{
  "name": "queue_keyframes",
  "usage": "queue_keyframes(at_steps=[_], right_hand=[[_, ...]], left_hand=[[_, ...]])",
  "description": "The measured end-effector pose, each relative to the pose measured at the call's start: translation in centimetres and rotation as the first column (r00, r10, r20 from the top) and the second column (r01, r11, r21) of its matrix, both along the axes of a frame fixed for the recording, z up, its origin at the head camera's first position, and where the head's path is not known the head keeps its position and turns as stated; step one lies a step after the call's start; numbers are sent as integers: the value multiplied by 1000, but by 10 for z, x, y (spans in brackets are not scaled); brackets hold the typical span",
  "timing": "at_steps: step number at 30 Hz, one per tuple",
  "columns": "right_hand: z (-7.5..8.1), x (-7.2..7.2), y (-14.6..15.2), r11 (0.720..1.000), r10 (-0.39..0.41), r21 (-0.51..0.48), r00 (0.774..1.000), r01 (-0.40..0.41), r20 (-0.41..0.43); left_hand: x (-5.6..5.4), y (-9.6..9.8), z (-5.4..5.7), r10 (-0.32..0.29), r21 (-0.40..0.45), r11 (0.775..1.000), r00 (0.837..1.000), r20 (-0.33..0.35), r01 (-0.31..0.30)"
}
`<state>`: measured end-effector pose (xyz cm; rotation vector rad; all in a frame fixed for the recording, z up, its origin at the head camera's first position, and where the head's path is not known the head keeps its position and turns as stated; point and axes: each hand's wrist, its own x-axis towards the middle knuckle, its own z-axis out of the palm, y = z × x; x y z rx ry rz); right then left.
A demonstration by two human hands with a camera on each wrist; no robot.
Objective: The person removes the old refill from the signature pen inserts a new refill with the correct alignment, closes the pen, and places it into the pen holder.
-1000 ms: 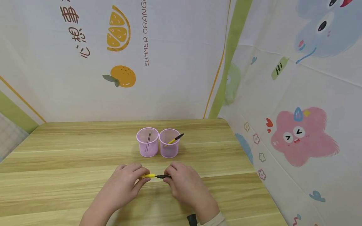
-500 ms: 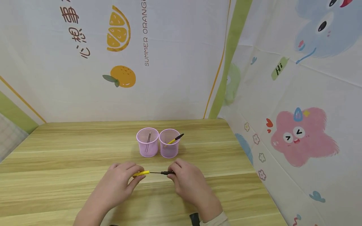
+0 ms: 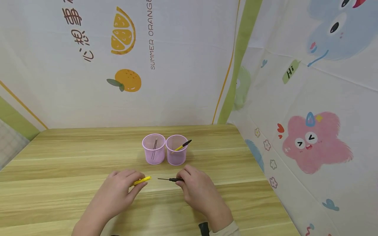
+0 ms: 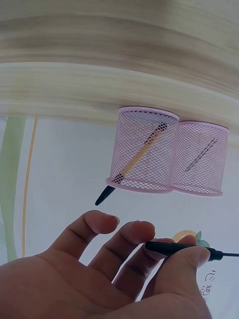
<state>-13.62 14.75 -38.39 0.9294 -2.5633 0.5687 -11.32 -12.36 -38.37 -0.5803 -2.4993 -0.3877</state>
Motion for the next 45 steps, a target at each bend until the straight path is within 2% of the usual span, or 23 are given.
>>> queue_keyframes(at_steps=[3, 10, 17, 21, 27, 33, 36, 41, 45], right_hand=[[-1, 0, 1, 1000, -3, -2, 1000, 3, 6], [-2, 0, 2, 1000, -1, -8, 1000, 1, 7], [-2, 0, 2, 1000, 1, -12, 1000, -1, -1], [-3, 0, 2, 1000, 4, -9, 1000, -4, -17], [-3, 0, 3, 1000, 7, -11, 1000, -7, -27], [-4, 1, 4, 1000, 8, -18, 1000, -8, -10], [-4, 1, 5, 1000, 7, -20, 1000, -7, 1], [-5, 1, 7, 1000, 7, -19, 1000, -7, -9], [-6, 0, 8, 1000, 3, -13, 1000, -3, -16]], left_hand=[[0, -2, 0, 16, 16, 1000, 1000, 17, -16], [-2, -9, -3, 78, 40, 996, 991, 110, -83], [-6, -22, -10, 137, 35, 989, 969, 204, -147], [-9, -32, -16, 141, 19, 989, 963, 228, -149], [-19, -43, -21, 119, -44, 993, 957, 264, -111], [-38, -48, -25, 48, -122, 992, 967, 250, -18], [-43, -49, -27, 15, -150, 988, 969, 246, 22], [-48, -51, -31, -40, -164, 983, 969, 244, 82], [-53, -50, -35, -89, -154, 979, 959, 269, 134]])
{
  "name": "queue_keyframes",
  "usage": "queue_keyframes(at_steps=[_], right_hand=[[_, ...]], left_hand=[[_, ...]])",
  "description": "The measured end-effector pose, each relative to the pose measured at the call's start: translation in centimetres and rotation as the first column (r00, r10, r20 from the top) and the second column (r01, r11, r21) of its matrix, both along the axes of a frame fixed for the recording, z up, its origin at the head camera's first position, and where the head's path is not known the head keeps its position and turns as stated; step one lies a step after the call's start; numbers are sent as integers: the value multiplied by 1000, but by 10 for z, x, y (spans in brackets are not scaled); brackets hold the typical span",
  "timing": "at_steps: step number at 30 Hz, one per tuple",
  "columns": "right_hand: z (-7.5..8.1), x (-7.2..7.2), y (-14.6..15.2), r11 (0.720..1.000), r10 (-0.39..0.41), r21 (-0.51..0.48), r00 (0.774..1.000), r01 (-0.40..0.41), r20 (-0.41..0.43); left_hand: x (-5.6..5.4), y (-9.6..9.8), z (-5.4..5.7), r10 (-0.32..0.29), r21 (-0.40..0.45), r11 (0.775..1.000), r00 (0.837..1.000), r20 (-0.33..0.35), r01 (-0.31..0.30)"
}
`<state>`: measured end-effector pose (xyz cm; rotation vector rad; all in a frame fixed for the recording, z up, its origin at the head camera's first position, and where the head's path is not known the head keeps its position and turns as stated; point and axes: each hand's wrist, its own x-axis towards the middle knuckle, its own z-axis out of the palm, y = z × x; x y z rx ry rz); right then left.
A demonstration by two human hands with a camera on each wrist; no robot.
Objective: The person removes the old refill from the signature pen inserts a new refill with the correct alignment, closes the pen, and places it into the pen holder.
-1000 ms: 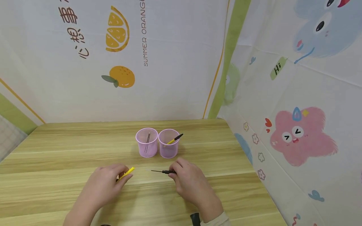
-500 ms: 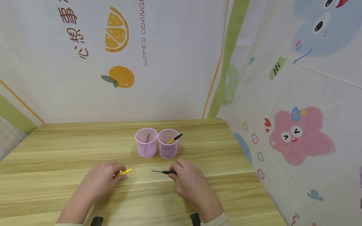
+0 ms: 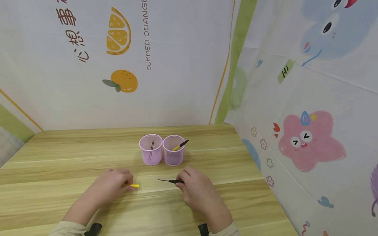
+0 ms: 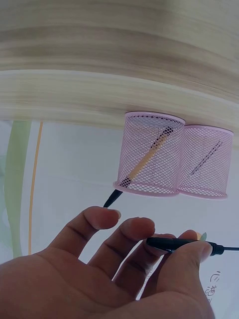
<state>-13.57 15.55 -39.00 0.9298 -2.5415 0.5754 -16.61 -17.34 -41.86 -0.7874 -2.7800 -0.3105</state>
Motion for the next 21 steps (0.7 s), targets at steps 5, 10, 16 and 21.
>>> queue_keyframes(at_steps=[5, 10, 16, 21], right_hand=[[0, 0, -1, 1000, -6, 2, 1000, 6, 5], [0, 1, 0, 1000, -11, 3, 1000, 11, 25], [0, 2, 0, 1000, -22, 15, 999, 22, 27], [-1, 2, -1, 1000, -26, 16, 999, 25, 41]], left_hand=[[-3, 1, -3, -51, -13, 999, 998, 27, 51], [-3, 2, -4, -80, -18, 997, 996, 46, 81], [-3, 5, -3, -92, -23, 995, 994, 53, 94], [-3, 5, -3, -84, -38, 996, 994, 72, 87]])
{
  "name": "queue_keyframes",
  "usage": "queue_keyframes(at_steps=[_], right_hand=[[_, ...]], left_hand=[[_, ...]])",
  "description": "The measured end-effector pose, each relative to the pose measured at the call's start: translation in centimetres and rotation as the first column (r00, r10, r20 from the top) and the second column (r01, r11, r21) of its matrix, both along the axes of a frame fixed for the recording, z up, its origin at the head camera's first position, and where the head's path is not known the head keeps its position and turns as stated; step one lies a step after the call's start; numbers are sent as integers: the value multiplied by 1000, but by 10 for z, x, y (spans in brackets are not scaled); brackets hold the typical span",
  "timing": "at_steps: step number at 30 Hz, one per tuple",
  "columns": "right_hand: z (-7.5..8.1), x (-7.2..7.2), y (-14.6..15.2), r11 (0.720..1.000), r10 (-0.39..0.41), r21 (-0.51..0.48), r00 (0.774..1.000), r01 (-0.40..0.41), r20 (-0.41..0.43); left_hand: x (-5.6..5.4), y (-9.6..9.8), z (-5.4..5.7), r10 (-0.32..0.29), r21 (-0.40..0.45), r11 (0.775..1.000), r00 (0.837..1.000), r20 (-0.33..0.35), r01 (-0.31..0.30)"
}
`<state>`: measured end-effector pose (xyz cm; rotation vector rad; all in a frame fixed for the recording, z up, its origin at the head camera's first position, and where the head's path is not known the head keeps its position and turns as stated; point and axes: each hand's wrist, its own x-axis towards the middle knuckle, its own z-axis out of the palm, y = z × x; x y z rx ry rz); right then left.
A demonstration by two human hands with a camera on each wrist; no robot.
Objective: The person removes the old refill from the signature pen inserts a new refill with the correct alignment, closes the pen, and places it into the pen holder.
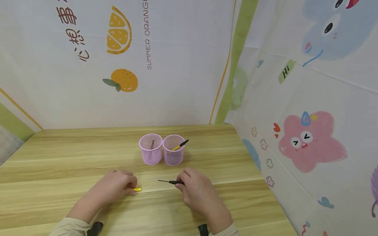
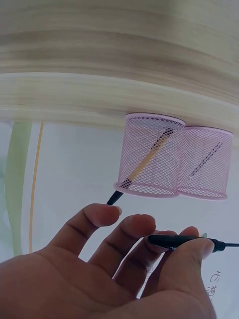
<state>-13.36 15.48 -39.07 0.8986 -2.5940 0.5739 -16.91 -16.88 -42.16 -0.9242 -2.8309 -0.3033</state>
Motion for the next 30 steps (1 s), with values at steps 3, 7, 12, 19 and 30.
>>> queue_keyframes(at_steps=[3, 7, 12, 19, 30], right_hand=[[0, 0, 1, 1000, 2, -2, 1000, -2, 2], [0, 0, 2, 1000, 4, -3, 1000, -4, -13], [0, 1, 1, 1000, -4, 4, 1000, 4, -16], [-1, 3, 0, 1000, -18, 22, 1000, 18, 6], [-1, 7, -1, 999, -11, 41, 1000, 12, -29]], left_hand=[[0, 0, 0, 1, -9, 1000, 1000, 2, -1], [0, 0, 1, 3, -17, 1000, 1000, -4, -3], [1, 3, 4, 7, -17, 1000, 1000, -14, -7], [14, 21, 20, 36, -34, 999, 996, -84, -39], [53, 75, 55, -65, 5, 997, 911, -408, 73]])
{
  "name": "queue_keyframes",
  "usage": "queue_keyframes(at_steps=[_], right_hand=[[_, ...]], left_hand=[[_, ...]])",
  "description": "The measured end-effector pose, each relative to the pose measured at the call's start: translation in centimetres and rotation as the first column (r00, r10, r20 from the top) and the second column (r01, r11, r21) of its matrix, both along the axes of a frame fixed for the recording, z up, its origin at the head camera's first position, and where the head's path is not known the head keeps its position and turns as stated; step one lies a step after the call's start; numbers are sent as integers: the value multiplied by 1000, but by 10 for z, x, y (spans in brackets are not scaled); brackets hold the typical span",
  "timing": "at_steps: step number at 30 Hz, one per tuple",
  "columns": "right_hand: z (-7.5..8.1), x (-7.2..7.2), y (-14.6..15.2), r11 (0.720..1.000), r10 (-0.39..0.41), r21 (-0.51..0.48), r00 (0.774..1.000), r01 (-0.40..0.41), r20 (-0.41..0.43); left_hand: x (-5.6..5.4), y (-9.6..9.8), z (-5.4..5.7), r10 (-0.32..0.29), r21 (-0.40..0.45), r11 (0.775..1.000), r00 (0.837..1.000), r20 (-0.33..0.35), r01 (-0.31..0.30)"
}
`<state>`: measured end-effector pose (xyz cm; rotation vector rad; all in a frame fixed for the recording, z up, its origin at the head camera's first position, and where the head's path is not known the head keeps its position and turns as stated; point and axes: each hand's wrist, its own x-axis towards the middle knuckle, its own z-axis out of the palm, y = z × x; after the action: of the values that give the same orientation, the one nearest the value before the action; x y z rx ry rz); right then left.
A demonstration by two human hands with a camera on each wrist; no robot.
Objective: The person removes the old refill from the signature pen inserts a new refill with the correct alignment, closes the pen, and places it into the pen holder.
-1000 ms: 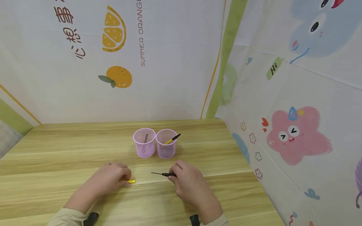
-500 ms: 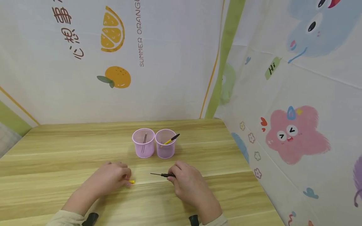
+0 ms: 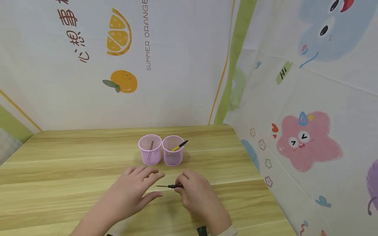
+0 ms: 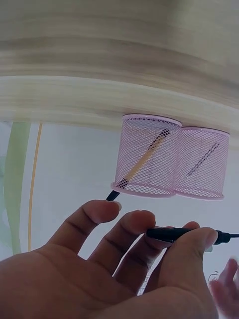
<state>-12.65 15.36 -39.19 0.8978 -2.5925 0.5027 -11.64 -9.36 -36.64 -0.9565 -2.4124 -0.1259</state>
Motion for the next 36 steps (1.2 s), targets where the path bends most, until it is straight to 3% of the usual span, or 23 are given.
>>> queue_keyframes(at_steps=[5, 15, 22, 31, 36], right_hand=[[-3, 0, 0, 1000, 10, 7, 1000, -10, -5], [-2, 1, -4, 999, 29, 16, 999, -30, 22], [-4, 0, -6, 999, 41, 15, 999, -41, -22], [-4, 1, -7, 999, 40, 14, 999, -40, 4], [-3, 2, -7, 998, 51, 25, 999, -51, 1]], left_hand=[[6, 13, 2, -21, -58, 998, 992, -127, 14], [5, 21, -10, -53, -86, 996, 967, -248, 32], [3, 26, -11, -71, -44, 997, 968, -240, 62], [4, 30, -12, -18, -102, 995, 973, -228, -5], [5, 31, -15, -21, -109, 994, 971, -236, -5]])
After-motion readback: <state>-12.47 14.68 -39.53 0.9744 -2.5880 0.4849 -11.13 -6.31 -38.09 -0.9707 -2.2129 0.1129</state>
